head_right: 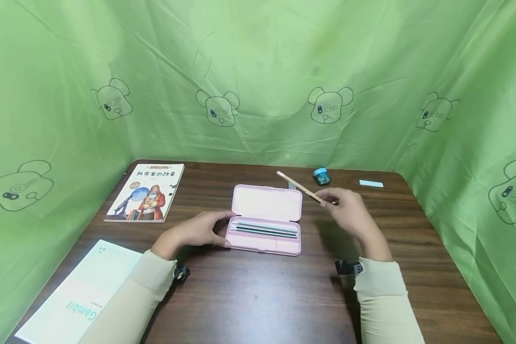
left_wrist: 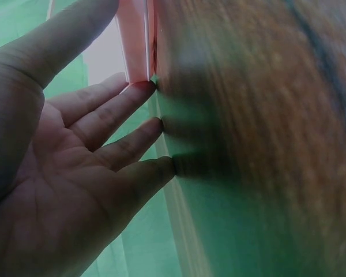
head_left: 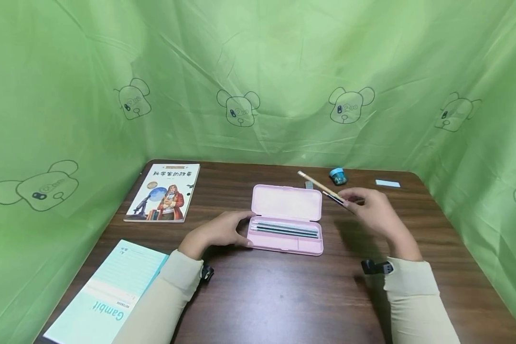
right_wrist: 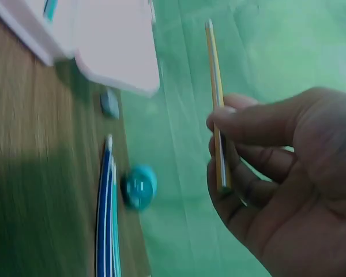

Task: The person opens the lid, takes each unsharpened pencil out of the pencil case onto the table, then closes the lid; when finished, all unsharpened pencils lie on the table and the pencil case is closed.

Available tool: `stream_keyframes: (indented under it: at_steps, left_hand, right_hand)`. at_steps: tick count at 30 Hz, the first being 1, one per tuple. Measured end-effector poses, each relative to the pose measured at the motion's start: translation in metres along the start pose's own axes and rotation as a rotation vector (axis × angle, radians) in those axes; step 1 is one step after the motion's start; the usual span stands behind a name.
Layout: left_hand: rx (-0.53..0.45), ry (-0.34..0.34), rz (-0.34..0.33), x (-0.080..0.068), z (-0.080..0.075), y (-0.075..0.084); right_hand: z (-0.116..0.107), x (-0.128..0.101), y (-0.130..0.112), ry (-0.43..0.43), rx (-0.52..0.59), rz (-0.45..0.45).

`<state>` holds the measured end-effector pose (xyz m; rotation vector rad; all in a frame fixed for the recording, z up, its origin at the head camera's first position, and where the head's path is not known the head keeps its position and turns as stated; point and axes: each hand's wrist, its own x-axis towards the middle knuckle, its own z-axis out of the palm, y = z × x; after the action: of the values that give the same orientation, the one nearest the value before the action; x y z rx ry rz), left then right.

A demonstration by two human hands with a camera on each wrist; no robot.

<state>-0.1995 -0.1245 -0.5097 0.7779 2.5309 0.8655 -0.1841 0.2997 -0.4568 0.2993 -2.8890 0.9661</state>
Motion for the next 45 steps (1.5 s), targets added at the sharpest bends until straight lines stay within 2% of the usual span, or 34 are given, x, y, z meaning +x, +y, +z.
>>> stream_keyframes:
  at_steps: [4,8,15,30,45]
  left_hand:
    - [-0.004,0.005,-0.003,-0.001,0.001,-0.001]
    - [-0.011,0.007,-0.002,-0.002,0.0,-0.001]
    - [-0.002,0.002,0.006,-0.001,0.001,0.0]
    - [-0.008,0.003,0.013,-0.003,0.001,0.001]
    - [-0.012,0.002,0.006,-0.001,0.001,0.002]
  right_hand:
    - [-0.007,0.002,0.023,0.023,-0.049,0.074]
    - [-0.002,0.005,0.044,-0.012,-0.08,0.12]
    - [0.007,0.003,0.068,-0.056,-0.12,0.085]
    - [0.013,0.003,0.075,-0.142,-0.124,0.123]
    - [0.013,0.001,0.076,-0.141,-0.109,0.117]
